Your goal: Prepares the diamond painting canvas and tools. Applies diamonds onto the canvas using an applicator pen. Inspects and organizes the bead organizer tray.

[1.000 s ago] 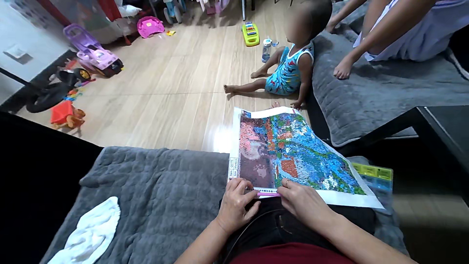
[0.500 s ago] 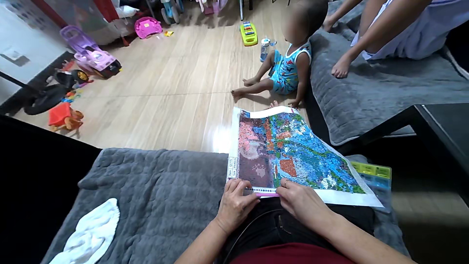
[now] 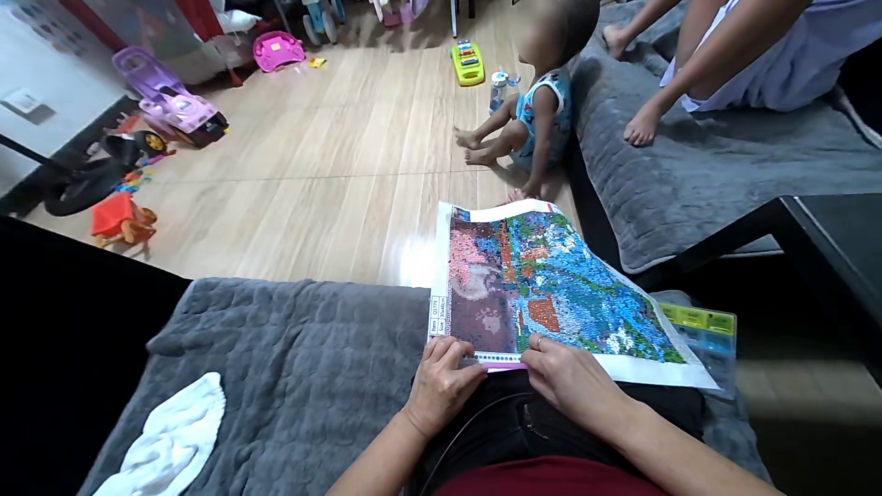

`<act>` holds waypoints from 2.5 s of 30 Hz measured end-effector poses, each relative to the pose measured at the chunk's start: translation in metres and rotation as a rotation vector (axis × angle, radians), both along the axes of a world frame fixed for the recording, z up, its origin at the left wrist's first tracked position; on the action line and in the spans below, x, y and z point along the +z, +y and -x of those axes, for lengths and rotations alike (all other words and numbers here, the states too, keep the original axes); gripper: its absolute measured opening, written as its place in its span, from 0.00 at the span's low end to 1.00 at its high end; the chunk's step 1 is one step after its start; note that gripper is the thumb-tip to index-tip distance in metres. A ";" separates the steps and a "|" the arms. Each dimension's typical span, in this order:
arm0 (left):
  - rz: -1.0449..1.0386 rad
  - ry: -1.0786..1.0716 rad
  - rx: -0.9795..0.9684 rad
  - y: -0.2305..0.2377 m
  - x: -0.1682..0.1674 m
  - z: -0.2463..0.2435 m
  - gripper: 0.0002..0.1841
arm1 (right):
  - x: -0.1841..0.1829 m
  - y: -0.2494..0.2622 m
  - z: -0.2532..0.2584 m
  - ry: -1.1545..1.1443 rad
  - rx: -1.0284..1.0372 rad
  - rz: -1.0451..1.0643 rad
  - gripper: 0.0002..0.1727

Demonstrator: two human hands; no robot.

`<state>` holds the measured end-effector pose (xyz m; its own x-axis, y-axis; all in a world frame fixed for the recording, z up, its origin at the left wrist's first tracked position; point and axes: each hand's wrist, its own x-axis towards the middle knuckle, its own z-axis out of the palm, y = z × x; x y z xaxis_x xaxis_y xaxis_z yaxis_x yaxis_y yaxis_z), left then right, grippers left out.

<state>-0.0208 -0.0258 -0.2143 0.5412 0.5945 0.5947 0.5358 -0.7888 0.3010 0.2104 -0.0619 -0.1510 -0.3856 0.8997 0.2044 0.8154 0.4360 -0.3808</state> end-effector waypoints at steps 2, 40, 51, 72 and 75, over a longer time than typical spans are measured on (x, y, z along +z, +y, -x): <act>-0.006 -0.007 0.005 -0.001 -0.001 -0.001 0.10 | 0.000 0.000 0.000 0.000 0.001 -0.002 0.02; 0.121 -0.058 0.085 -0.008 0.005 0.005 0.11 | -0.002 -0.001 -0.001 0.056 -0.018 0.039 0.03; 0.188 -0.064 0.109 -0.010 0.008 0.004 0.10 | -0.001 0.000 -0.001 0.050 -0.008 0.047 0.04; 0.401 -0.318 0.170 -0.014 0.000 0.012 0.10 | 0.000 -0.001 -0.003 0.073 -0.017 0.093 0.03; 0.407 -0.351 0.191 -0.012 0.003 0.017 0.09 | 0.000 0.000 -0.003 0.086 -0.025 0.107 0.04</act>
